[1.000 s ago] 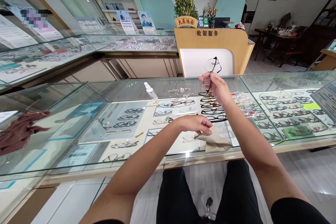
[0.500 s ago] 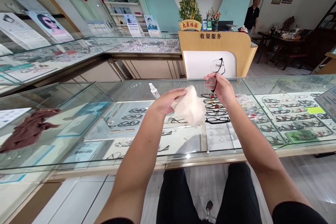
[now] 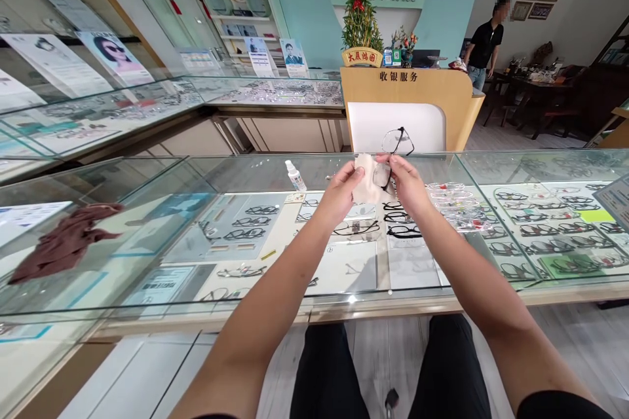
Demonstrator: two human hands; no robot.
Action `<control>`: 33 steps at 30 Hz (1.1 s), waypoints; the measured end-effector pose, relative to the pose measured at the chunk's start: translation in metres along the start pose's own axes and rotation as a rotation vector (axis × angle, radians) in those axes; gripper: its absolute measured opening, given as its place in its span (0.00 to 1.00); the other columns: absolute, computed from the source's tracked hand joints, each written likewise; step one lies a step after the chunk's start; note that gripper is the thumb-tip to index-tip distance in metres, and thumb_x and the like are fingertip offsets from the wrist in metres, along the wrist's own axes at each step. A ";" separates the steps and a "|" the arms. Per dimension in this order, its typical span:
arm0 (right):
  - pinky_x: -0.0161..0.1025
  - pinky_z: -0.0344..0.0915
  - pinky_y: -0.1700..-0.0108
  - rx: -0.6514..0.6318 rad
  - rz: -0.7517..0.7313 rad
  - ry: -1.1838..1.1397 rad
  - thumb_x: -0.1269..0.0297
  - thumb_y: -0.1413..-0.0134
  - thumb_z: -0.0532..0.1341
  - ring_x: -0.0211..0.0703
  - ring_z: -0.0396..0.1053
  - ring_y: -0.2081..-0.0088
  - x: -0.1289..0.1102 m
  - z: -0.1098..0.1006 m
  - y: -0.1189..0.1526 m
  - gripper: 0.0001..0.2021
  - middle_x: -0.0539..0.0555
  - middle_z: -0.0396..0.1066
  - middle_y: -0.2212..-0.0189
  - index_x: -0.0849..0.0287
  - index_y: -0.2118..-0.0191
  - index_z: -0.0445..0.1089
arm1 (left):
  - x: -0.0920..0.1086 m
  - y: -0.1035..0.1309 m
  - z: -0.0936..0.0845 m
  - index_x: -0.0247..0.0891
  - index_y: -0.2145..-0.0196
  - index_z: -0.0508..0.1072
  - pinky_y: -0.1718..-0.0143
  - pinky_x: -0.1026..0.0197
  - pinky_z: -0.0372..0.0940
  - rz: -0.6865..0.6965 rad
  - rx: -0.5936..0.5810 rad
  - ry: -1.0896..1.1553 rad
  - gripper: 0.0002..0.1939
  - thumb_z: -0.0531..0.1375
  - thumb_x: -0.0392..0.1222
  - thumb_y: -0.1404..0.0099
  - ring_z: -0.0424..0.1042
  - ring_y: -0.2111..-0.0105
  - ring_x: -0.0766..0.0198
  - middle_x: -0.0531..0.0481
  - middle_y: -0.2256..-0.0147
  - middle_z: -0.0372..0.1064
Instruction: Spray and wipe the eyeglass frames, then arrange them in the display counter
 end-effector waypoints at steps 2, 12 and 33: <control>0.47 0.62 0.29 0.018 -0.007 -0.008 0.34 0.46 0.70 0.51 0.71 0.37 0.002 0.002 0.001 0.23 0.53 0.81 0.47 0.51 0.65 0.81 | 0.002 0.003 0.005 0.41 0.64 0.78 0.58 0.59 0.71 0.042 -0.007 -0.054 0.26 0.76 0.64 0.44 0.77 0.59 0.57 0.50 0.65 0.77; 0.46 0.67 0.32 -0.049 0.015 -0.044 0.33 0.47 0.71 0.50 0.75 0.41 0.008 0.011 0.006 0.24 0.51 0.82 0.50 0.50 0.64 0.81 | 0.005 0.007 0.011 0.40 0.63 0.75 0.57 0.61 0.69 0.133 0.044 -0.212 0.25 0.79 0.56 0.48 0.74 0.62 0.63 0.51 0.61 0.78; 0.43 0.73 0.45 -0.101 0.080 -0.046 0.34 0.48 0.72 0.48 0.76 0.52 -0.004 0.010 0.010 0.24 0.52 0.83 0.55 0.51 0.61 0.83 | -0.004 0.008 0.014 0.39 0.65 0.75 0.69 0.63 0.66 -0.204 -0.135 0.011 0.32 0.79 0.68 0.51 0.72 0.71 0.66 0.53 0.71 0.74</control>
Point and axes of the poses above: each hand's wrist, its own y-axis away from the middle knuckle, its own z-axis out of the palm, x = y × z, the point moved 2 cm from there along -y, towards the middle knuckle
